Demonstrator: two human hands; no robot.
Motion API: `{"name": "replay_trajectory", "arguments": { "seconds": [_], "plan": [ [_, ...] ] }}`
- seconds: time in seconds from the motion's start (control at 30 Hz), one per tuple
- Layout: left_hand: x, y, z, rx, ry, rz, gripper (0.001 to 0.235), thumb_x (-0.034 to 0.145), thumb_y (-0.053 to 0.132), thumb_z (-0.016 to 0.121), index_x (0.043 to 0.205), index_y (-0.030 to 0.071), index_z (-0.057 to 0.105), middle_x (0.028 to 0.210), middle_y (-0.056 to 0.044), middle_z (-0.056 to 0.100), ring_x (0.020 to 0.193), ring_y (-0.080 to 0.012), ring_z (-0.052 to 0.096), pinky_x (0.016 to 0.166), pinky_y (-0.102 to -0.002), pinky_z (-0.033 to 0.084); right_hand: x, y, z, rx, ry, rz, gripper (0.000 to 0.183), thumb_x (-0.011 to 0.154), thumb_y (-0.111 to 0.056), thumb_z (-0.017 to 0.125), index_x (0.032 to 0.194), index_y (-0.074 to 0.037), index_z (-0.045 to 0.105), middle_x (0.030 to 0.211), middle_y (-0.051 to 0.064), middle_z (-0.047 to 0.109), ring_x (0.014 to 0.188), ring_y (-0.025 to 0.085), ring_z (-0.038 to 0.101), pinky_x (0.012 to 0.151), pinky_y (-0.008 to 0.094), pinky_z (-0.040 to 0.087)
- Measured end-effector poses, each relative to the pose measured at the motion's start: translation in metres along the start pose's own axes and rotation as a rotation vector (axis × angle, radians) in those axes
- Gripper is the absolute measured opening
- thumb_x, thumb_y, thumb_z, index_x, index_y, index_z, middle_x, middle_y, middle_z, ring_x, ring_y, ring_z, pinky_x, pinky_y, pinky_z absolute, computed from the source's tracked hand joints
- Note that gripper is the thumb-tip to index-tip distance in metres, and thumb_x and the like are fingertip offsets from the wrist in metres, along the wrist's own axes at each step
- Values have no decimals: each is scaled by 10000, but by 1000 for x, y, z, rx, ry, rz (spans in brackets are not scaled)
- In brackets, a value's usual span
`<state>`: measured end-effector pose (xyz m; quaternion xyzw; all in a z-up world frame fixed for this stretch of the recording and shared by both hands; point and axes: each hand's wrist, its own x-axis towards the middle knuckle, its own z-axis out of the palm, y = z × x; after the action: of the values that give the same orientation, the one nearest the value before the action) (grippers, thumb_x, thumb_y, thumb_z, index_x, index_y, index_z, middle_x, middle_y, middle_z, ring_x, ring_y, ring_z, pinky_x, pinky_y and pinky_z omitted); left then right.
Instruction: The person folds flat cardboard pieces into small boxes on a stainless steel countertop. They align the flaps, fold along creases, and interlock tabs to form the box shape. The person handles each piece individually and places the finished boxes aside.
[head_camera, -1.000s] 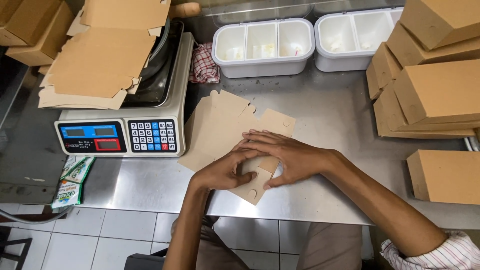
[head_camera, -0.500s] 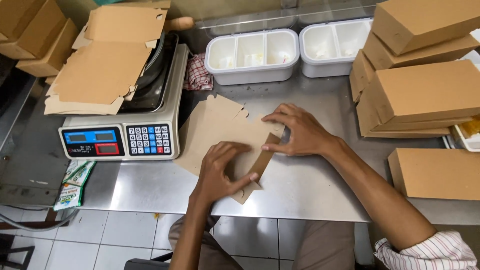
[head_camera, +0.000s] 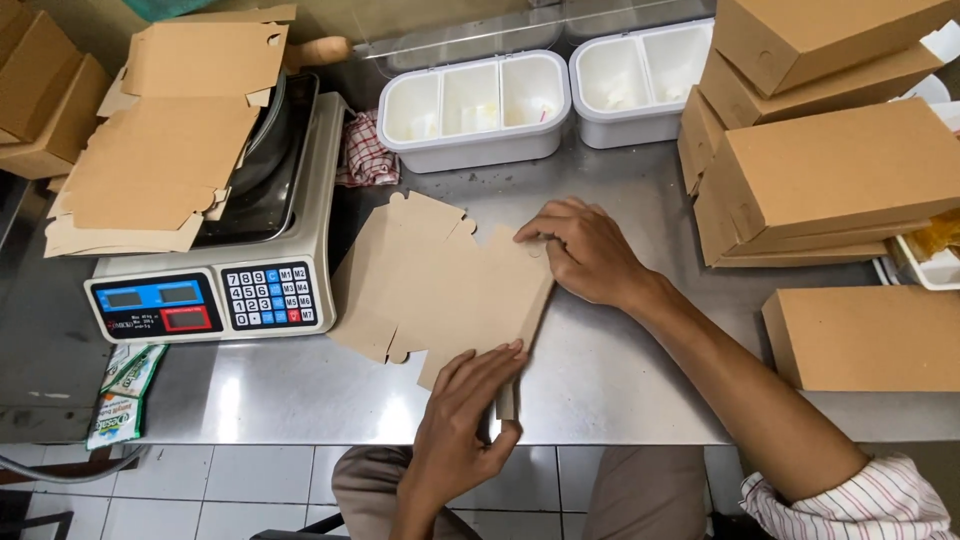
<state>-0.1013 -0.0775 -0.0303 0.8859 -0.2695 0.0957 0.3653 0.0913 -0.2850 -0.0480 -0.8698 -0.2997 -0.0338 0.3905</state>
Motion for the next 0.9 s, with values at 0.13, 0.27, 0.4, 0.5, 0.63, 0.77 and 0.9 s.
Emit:
{"name": "replay_trajectory", "arguments": {
  "seconds": [0.13, 0.27, 0.4, 0.5, 0.63, 0.77, 0.9],
  "plan": [
    [1, 1, 3, 79, -1, 38, 526, 854, 60, 640, 1379, 55, 623, 1500, -107, 606, 1411, -283, 552, 1192, -489, 357, 0, 1, 2, -7, 19, 134, 468, 860, -103, 395, 1150, -145, 760, 1107, 37, 707, 1079, 260, 600, 946, 441, 432],
    [1, 6, 9, 237, 111, 93, 347, 912, 216, 686, 1226, 71, 713, 1417, -92, 662, 1347, -263, 598, 1137, -488, 414, -2, -7, 4, -105, -4, 217, 392, 871, -158, 546, 1200, -149, 759, 1136, 26, 719, 1122, 273, 616, 942, 432, 478],
    [1, 9, 9, 228, 161, 78, 457, 891, 433, 812, 1157, 67, 754, 1356, -80, 700, 1278, -240, 653, 1126, -463, 469, -1, -17, 4, -34, -9, 364, 311, 876, -226, 612, 1147, -198, 762, 1095, -25, 730, 1035, 179, 655, 896, 370, 513],
    [0, 12, 7, 140, 178, 41, 464, 865, 438, 831, 1123, 62, 751, 1232, -66, 733, 1244, -253, 670, 1122, -509, 479, 0, -19, 3, 159, 96, 349, 210, 920, -178, 621, 1058, -192, 779, 1013, -29, 702, 768, 116, 620, 760, 287, 490],
    [1, 17, 2, 94, 209, -20, 472, 841, 456, 826, 1047, 44, 724, 1054, -71, 743, 1154, -272, 715, 1119, -532, 463, 2, -35, -5, 330, 80, 345, 218, 950, -158, 607, 1011, -119, 812, 936, -37, 783, 730, 71, 583, 676, 250, 461],
    [0, 16, -3, 69, 228, -94, 474, 827, 494, 805, 1029, 74, 719, 876, -18, 629, 946, -229, 698, 1163, -545, 425, 0, -46, -10, 441, -87, 354, 222, 963, -154, 606, 1036, -71, 798, 730, 55, 765, 611, 116, 665, 627, 252, 534],
    [-1, 23, -11, 215, 147, -162, 592, 912, 560, 701, 1266, 87, 661, 837, -27, 553, 854, -248, 619, 1175, -534, 375, -2, -47, -6, 435, -277, 378, 251, 924, -65, 614, 1093, -73, 800, 725, 111, 799, 656, 148, 791, 637, 243, 605]
  ]
}}
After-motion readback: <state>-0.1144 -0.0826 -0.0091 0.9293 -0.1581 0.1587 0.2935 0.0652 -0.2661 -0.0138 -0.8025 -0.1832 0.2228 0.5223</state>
